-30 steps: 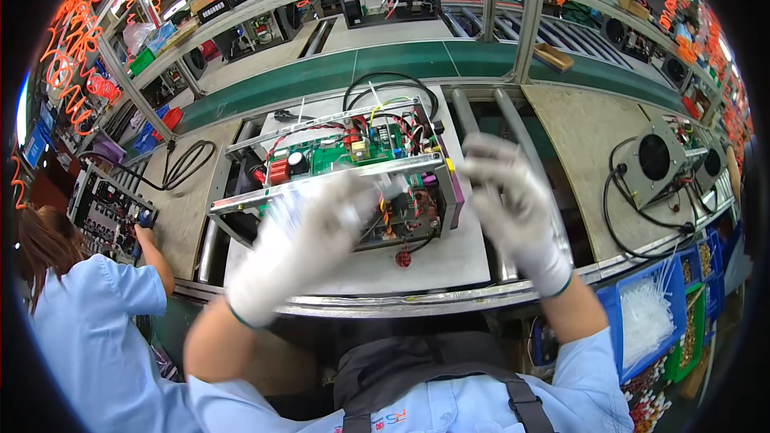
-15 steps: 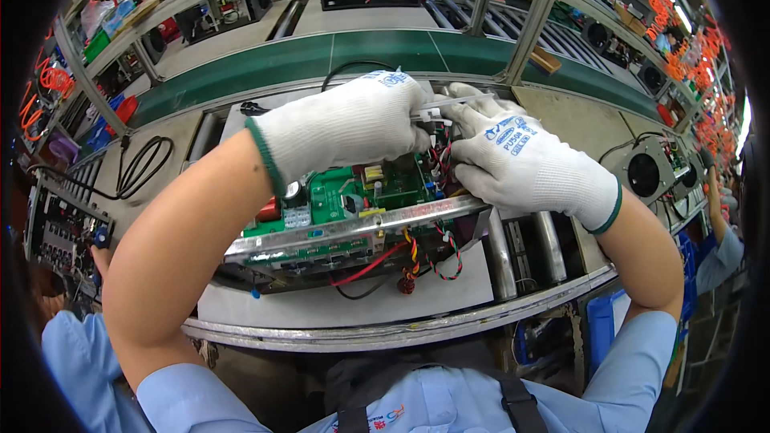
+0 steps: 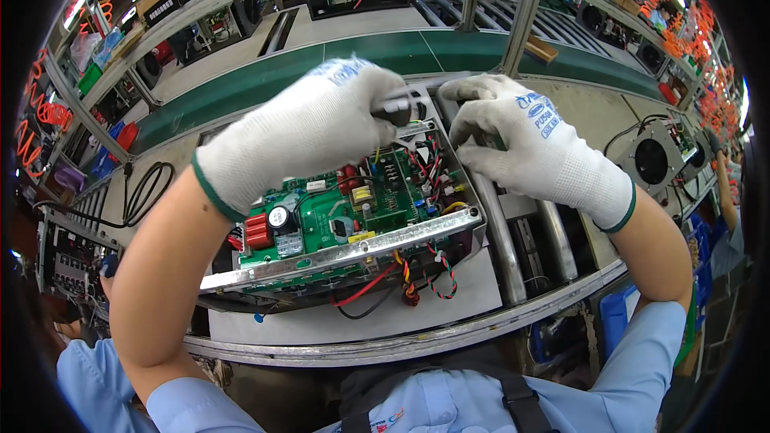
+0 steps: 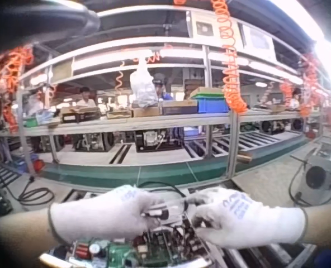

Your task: The person assembles an electronic device on a factory assembly line. They connect various colored wires to a circuit board, secure them with zip ties, and attach a black cable to the unit. The person also handles a purple component and a black cable, organizing them within the device's chassis.

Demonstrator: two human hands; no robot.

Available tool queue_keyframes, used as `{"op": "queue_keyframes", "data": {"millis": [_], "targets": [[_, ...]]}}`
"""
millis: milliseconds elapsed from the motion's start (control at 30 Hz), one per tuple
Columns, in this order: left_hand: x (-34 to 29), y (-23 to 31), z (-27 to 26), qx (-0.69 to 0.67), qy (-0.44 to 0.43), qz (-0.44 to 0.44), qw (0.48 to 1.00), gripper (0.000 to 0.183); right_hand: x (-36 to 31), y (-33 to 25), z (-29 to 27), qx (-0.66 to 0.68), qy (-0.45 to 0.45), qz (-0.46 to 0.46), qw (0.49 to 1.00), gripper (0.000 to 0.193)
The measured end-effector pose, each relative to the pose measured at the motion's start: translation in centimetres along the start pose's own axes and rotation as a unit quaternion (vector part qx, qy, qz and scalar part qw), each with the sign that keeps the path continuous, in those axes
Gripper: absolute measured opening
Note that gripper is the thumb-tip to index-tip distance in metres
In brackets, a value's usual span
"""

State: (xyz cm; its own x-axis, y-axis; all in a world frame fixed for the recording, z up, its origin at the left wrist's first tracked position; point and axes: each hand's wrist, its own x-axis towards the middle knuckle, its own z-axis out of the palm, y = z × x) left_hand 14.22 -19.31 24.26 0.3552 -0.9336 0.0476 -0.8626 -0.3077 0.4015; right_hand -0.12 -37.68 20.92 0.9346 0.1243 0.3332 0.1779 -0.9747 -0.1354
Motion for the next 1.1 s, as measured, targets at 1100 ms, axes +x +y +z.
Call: {"op": "queue_keyframes", "data": {"millis": [1100], "targets": [[2.0,1.8,5.0,-0.04,-0.042,-0.079,0.995,0.041,-0.2,-0.9,-0.1,-0.01,-0.066,-0.059,0.996,0.02]]}}
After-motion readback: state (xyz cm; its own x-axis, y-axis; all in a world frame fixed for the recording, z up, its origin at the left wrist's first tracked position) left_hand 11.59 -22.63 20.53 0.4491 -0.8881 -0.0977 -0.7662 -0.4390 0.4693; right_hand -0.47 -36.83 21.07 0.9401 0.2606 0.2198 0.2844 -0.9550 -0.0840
